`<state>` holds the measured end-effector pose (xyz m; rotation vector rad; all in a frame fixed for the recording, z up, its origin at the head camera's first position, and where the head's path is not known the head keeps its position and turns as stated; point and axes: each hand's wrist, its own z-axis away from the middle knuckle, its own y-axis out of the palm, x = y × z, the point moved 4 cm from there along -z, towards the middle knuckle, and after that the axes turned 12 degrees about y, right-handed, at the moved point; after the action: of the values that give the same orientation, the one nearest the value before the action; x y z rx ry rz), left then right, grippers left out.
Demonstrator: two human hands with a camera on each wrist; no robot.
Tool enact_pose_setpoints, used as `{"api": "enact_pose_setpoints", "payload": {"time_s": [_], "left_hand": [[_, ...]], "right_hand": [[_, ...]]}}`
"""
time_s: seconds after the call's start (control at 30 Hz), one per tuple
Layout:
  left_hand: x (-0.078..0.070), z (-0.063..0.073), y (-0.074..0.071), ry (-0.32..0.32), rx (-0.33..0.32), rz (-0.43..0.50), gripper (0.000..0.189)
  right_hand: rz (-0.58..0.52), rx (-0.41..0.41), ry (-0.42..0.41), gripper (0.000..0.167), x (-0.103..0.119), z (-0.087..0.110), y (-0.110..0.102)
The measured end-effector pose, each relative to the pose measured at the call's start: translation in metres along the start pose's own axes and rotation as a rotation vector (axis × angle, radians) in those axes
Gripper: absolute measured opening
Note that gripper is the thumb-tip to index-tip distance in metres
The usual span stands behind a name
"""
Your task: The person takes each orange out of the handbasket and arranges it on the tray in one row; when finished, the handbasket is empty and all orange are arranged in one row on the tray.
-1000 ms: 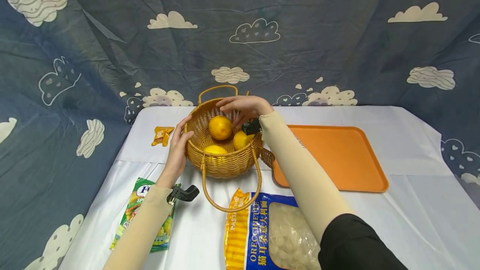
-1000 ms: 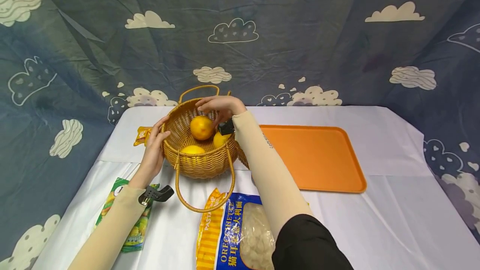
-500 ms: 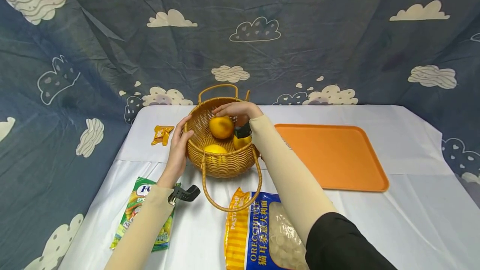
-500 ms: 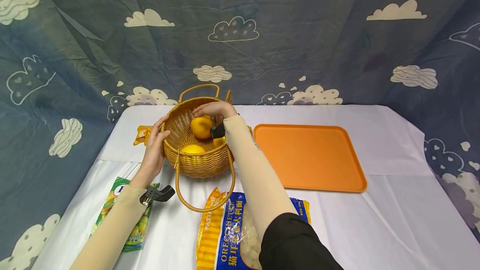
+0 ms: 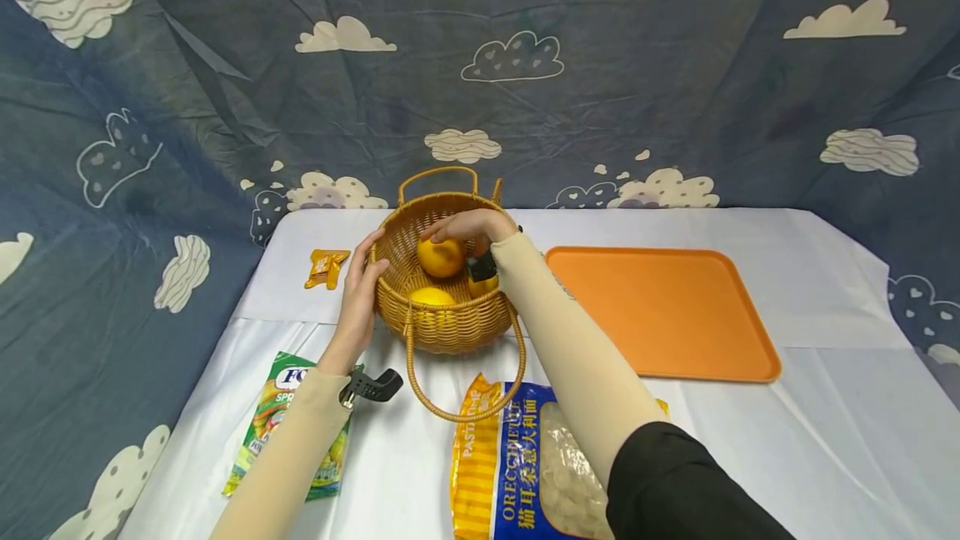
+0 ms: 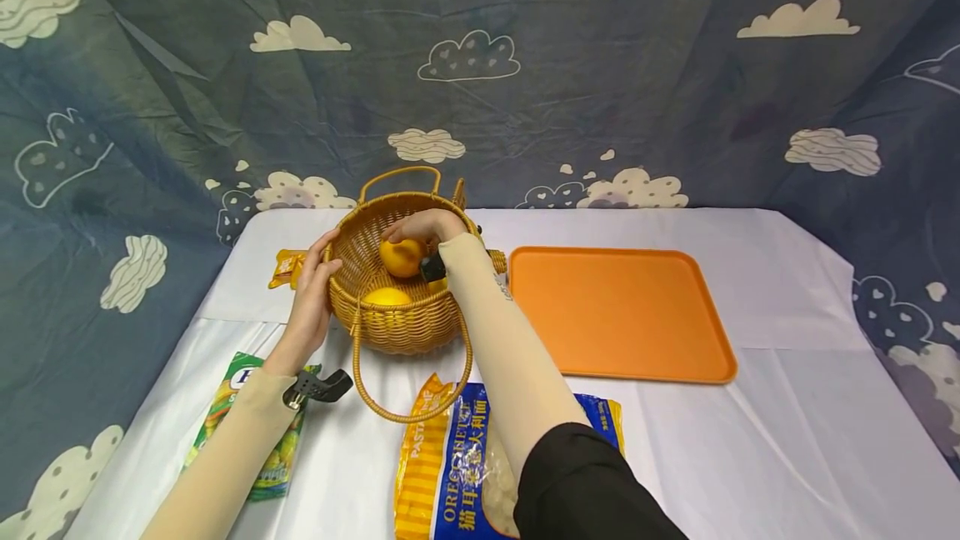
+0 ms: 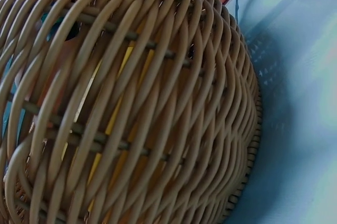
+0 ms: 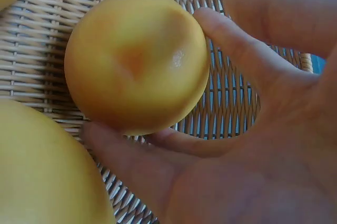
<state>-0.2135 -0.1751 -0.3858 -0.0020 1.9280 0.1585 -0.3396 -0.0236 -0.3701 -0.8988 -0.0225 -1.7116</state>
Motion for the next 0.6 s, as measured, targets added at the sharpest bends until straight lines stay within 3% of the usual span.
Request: {"api": "enact_pose_setpoints", "payload": {"time_s": [0.17,0.3,0.6], "left_hand": [[0.000,-0.001,0.001,-0.001,0.004,-0.003,0.049],[0.000,0.000,0.001,0.001,0.003,-0.008,0.049],[0.001,-0.001,-0.001,0.013,0.009,-0.027,0.049]], "right_hand": [[-0.091,-0.069,0.025,0.044,-0.003,0.001,-0.002],[-0.161,-0.051,0.026,0.044,-0.004,0.005,-0.002],[-0.243,0.068,-0.150,0.037,0.006,0.031,-0.005]]}}
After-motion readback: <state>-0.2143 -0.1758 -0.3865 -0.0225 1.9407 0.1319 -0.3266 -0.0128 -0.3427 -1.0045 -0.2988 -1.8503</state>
